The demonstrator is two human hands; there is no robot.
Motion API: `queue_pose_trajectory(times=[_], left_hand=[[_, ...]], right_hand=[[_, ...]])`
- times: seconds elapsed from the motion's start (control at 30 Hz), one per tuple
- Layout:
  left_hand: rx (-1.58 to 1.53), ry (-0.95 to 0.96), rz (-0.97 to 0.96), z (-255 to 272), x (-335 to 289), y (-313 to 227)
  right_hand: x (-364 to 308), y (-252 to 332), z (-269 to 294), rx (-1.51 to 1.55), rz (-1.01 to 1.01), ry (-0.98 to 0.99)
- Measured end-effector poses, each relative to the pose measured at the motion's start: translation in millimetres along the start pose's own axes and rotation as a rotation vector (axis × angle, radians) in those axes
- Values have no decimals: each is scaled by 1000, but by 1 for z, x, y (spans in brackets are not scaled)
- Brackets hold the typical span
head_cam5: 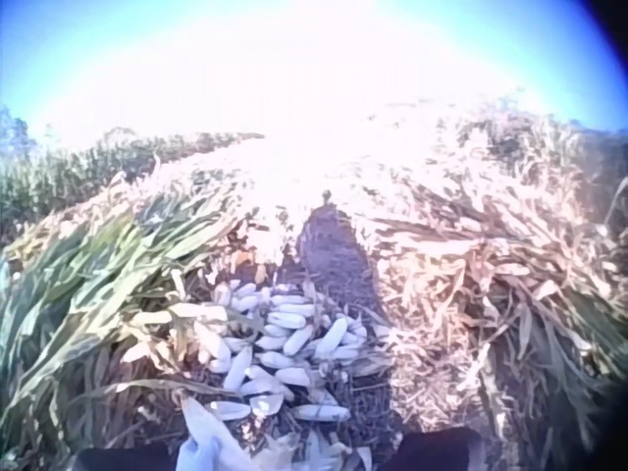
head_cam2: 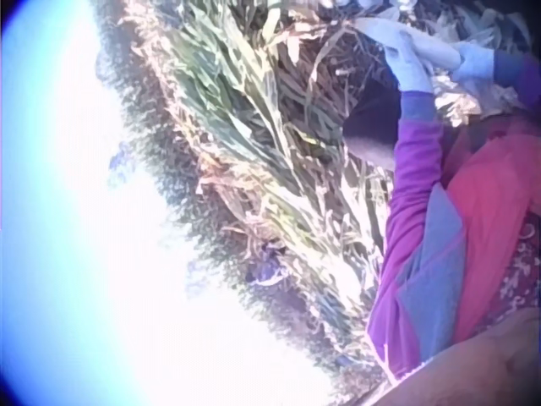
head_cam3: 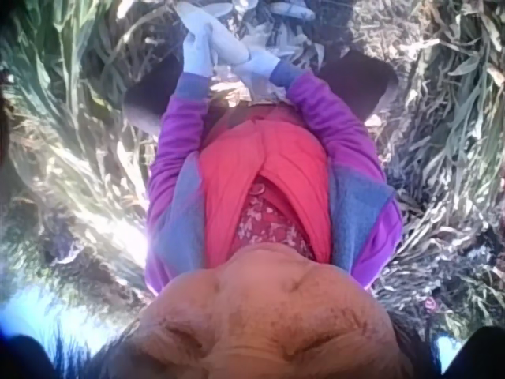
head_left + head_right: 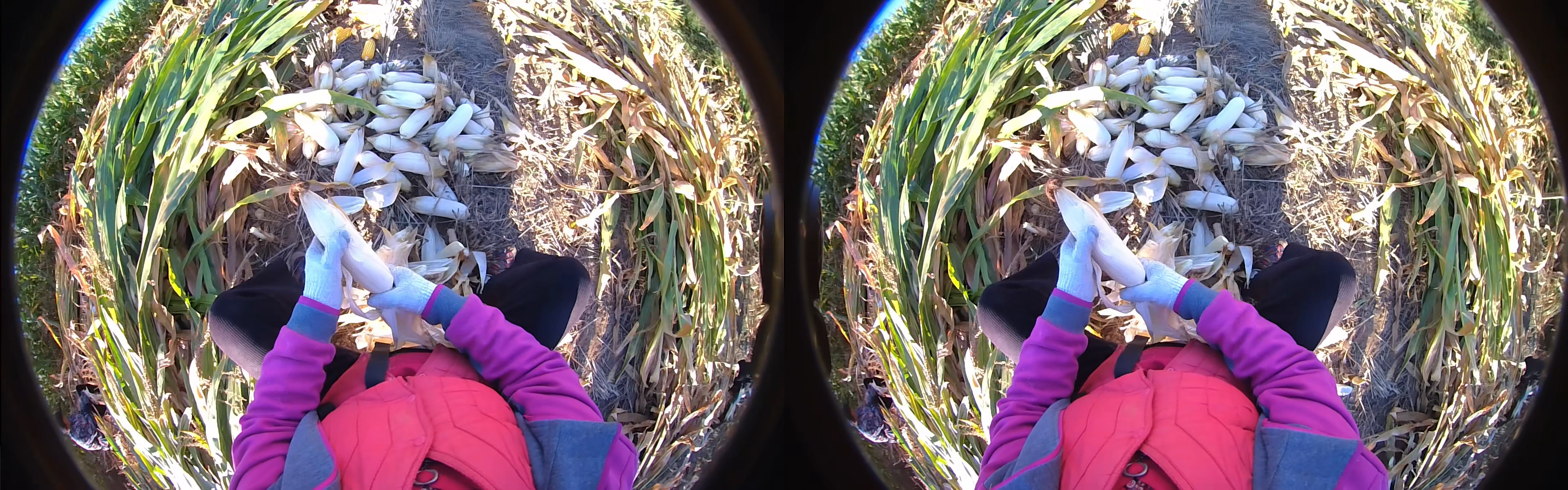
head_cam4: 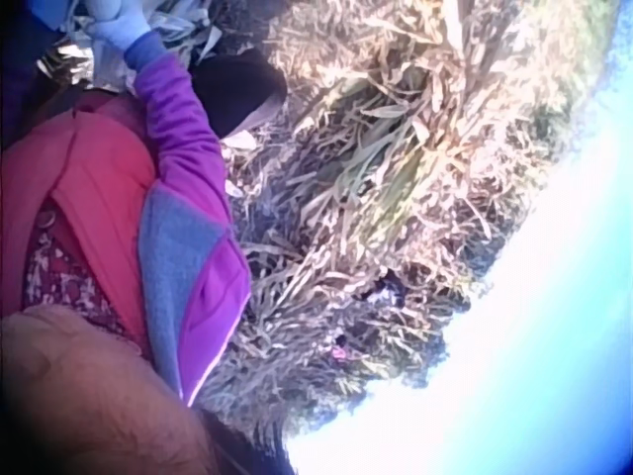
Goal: The person sits on the ground in a cornfield and shucks corn cobs by hand, removing the husks and silk. The person places the shucked corn cobs aside and discards the husks.
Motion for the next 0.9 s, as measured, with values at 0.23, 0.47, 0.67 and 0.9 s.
queue_pose_trajectory(times=[0.23,0.47,0.67,0.9], left_hand=[[541,115,-197,-37,-27,-7],[1201,374,-136,-85,-55,20],[300,112,29,5,-8,-5],[-67,271,384,-9,-55,15]], right_hand=[[30,-51,-15,-625,73,-49],[50,-139,-3,-641,220,-109],[-10,37,60,-967,27,-458],[-49,105,166,-626,219,-989]])
Point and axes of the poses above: each hand's wrist, its own x-axis towards the middle knuckle, its own z-axis out of the back of the hand, y = z × x, the point moved 9 cm from there along x, towards the middle knuckle, and after that the axes turned 6 degrees about y, right-handed, at the moved point
